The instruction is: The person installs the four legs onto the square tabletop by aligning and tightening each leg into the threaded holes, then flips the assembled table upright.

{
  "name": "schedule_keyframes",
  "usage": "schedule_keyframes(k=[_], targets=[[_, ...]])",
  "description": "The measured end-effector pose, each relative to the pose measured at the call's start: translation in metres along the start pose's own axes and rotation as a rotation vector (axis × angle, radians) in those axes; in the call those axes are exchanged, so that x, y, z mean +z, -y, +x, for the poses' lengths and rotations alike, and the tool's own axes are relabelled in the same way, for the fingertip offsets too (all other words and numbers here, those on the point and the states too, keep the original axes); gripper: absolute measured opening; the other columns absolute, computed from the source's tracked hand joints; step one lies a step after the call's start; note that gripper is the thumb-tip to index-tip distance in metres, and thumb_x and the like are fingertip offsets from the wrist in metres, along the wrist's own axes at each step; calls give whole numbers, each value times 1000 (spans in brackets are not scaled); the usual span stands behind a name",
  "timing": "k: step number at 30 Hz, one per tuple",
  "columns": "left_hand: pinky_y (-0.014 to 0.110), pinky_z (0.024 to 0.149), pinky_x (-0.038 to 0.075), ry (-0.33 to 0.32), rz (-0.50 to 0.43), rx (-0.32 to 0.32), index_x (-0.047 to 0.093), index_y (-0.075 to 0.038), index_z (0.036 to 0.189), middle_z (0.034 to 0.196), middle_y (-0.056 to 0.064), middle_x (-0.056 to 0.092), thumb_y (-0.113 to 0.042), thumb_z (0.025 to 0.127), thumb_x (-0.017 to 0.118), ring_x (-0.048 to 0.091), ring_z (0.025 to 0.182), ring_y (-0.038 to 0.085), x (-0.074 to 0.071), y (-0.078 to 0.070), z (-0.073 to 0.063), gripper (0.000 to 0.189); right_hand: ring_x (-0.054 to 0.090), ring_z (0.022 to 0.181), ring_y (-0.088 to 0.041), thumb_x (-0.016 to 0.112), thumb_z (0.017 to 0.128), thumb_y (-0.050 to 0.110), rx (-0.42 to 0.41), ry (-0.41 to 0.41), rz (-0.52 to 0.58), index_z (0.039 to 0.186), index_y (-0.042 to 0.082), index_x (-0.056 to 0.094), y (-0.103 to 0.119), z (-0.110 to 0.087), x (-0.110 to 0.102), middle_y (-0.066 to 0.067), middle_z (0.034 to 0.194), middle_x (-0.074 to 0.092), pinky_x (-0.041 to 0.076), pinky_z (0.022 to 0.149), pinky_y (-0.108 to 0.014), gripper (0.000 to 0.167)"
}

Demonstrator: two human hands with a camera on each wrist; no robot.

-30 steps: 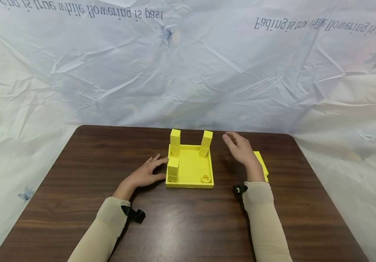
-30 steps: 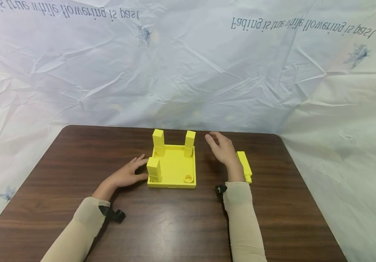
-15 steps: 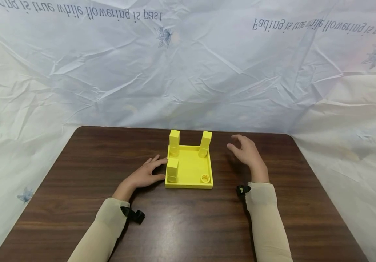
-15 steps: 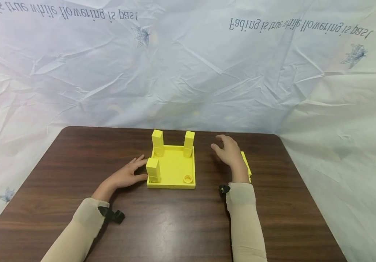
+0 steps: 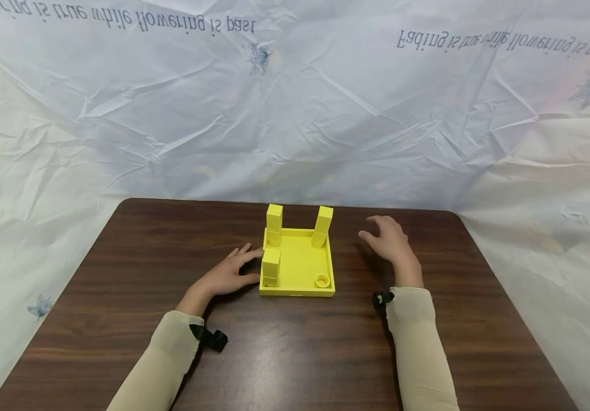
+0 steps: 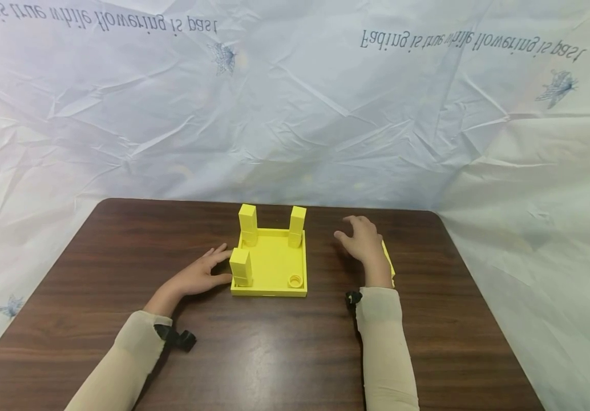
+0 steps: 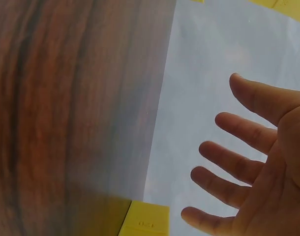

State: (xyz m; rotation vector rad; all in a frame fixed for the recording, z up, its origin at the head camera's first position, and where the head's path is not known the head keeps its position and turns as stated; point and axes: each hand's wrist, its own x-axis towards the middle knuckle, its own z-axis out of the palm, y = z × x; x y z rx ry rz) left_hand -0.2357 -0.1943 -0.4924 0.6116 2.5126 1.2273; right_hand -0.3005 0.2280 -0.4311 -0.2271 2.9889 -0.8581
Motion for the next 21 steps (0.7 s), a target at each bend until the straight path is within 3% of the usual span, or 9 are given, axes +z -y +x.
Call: schedule_keyframes(k=[11,21], targets=[[70,124,9,-6,-3,-7,41,-16,164,173,16,25,-22,104,70,1,161,43,0,0,0,67,20,149,-60,64,107,34,64,-3,-18,156,3,48,-8,-3,-3,-31,167,25,11,112,-85,60],[71,124,9,-6,-3,0,41,-15,164,173,17,24,-23,104,70,1,161,45,1,1,0,67,19,149,-62,62,108,35,110,29,-12,157,2,45,-12,-2,-4,-33,166,24,14,110,-86,62]])
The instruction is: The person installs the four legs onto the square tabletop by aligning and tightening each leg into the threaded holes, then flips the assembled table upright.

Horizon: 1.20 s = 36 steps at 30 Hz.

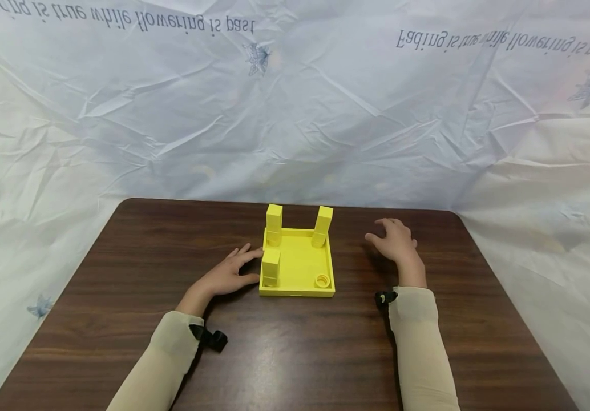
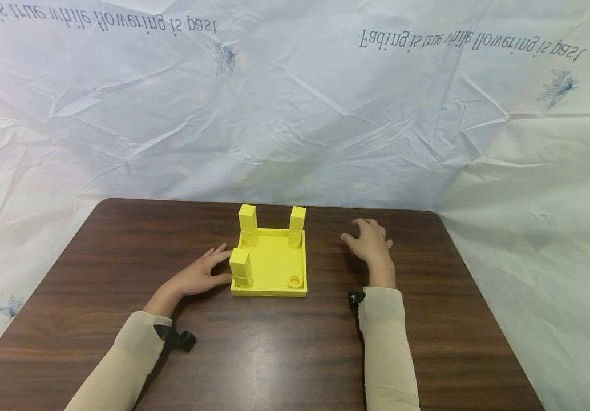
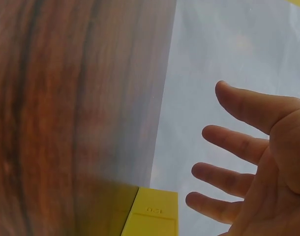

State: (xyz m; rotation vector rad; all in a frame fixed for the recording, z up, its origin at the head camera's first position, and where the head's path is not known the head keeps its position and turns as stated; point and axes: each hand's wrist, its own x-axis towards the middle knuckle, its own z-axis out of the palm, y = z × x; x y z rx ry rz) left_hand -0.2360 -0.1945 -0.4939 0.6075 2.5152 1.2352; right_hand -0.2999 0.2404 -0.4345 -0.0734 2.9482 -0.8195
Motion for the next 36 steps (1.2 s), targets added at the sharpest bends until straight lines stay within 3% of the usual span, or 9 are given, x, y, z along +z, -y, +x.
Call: schedule_keyframes(k=[10,19,26,33,36], targets=[[69,125,9,-3,4,7,42,-15,164,173,16,26,-23,104,71,3,162,42,0,0,1,67,13,149,-65,62,107,26,46,50,-9,159,-4,39,-5,-1,-1,-36,168,15,24,112,-82,64],[71,124,9,-6,6,1,42,-16,164,173,18,23,-24,104,70,2,161,45,0,1,1,66,23,148,-61,62,106,17,93,89,25,160,-8,33,-10,-1,-3,-40,163,23,31,114,-73,66],[70,124,10,1,13,-11,41,-18,164,173,15,24,-25,104,71,1,161,43,1,3,1,67,33,142,-60,63,106,16,141,155,17,160,-10,29,-13,-9,-7,-42,155,31,39,109,-70,70],[71,124,11,4,13,-18,41,-21,165,174,15,22,-28,104,70,1,162,42,1,3,1,67,33,139,-61,64,105,15,177,166,26,162,-7,27,-12,-14,-11,-44,159,19,41,105,-71,72],[71,124,10,2,10,-19,41,-20,165,174,15,22,-27,104,71,0,161,42,1,2,1,67,35,138,-61,65,104,14,181,167,21,163,-7,27,-13,-14,-13,-44,159,22,43,104,-70,73]])
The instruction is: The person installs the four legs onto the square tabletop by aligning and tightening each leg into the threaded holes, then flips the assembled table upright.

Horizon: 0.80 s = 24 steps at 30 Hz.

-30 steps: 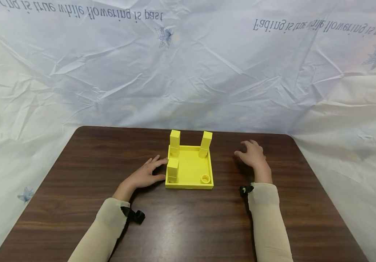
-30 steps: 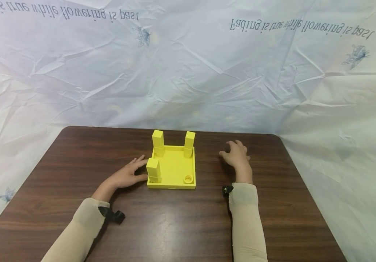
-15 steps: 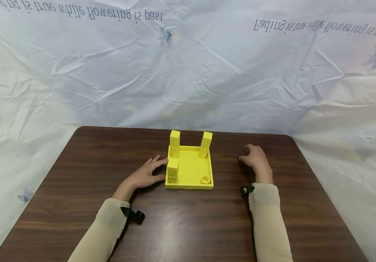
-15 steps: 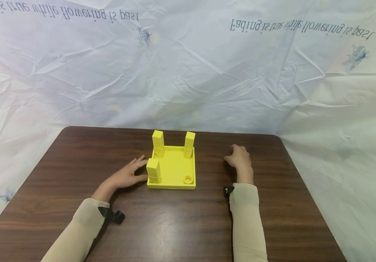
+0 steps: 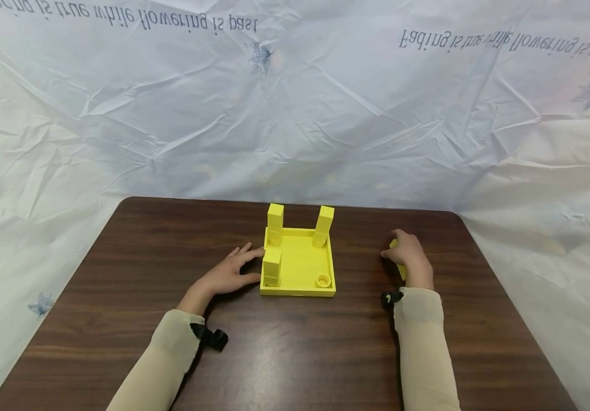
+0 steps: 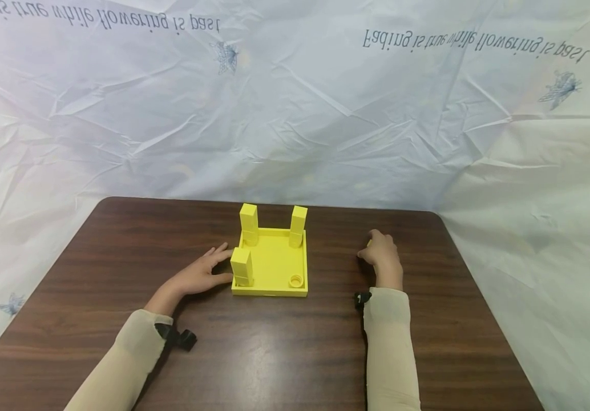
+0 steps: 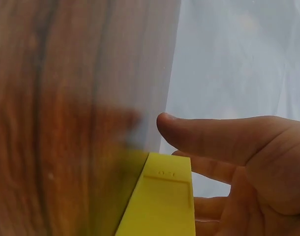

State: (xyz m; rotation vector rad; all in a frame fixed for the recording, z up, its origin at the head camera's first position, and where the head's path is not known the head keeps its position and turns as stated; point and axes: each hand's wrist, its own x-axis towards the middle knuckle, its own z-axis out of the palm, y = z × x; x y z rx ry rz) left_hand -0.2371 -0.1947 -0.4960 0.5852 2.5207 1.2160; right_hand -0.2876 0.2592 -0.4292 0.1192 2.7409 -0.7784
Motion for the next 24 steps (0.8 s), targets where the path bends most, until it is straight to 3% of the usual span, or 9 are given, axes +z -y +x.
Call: schedule_keyframes(k=[7,15,24], targets=[[73,122,13,-5,2,-4,41,-18,164,174,17,20,-26,105,70,-1,160,47,-1,-2,0,67,41,133,-60,66,103,14,13,-2,-25,161,-9,28,-1,0,-3,-43,154,32,45,100,-69,73],[72,123,13,-8,5,3,42,-17,164,174,18,20,-25,104,71,0,160,46,-2,-5,0,67,30,142,-64,66,103,10,-3,0,-47,160,-10,30,-1,2,-1,-44,158,28,39,108,-73,70],[74,121,15,-5,7,-6,40,-19,165,175,17,18,-28,105,70,-1,160,49,0,-1,-1,68,27,143,-64,66,103,7,-43,13,-77,158,-12,34,-1,1,2,-45,157,26,38,109,-73,66]])
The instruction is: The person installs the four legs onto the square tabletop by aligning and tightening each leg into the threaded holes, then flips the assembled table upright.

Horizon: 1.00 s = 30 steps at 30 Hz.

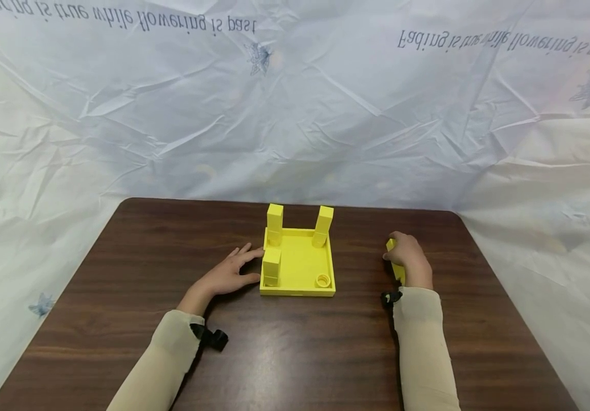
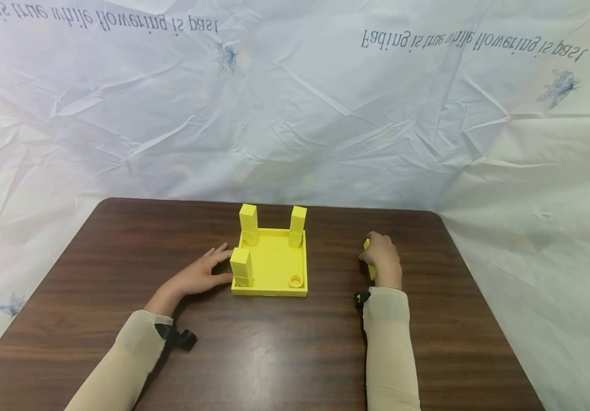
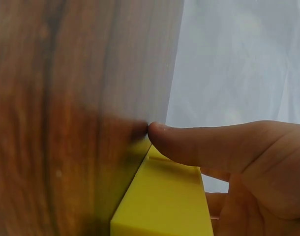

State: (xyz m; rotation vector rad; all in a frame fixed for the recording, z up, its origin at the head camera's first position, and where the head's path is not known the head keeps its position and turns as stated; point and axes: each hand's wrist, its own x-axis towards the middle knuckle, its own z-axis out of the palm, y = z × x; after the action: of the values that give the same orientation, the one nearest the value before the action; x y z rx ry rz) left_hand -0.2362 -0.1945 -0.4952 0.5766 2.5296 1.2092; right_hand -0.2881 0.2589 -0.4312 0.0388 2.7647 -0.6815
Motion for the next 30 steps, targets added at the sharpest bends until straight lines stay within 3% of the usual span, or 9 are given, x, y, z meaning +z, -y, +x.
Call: schedule_keyframes(k=[12,23,30], targets=[[73,122,14,1,1,0,40,-18,165,174,19,17,-26,105,69,0,160,48,0,1,0,67,45,132,-60,65,102,5,-22,-11,0,156,-12,37,0,1,2,-42,152,39,50,98,-66,63],[73,122,13,4,2,1,41,-20,165,174,19,16,-27,105,70,0,160,47,1,0,1,68,41,136,-62,64,103,6,-45,4,11,156,-8,41,3,-4,-4,-40,156,36,48,100,-69,60],[72,123,12,3,-10,0,41,-20,165,174,19,17,-25,105,70,-1,160,47,0,0,0,67,55,120,-53,65,103,7,-55,-5,55,157,-6,41,8,-7,-9,-39,147,46,54,91,-61,60]])
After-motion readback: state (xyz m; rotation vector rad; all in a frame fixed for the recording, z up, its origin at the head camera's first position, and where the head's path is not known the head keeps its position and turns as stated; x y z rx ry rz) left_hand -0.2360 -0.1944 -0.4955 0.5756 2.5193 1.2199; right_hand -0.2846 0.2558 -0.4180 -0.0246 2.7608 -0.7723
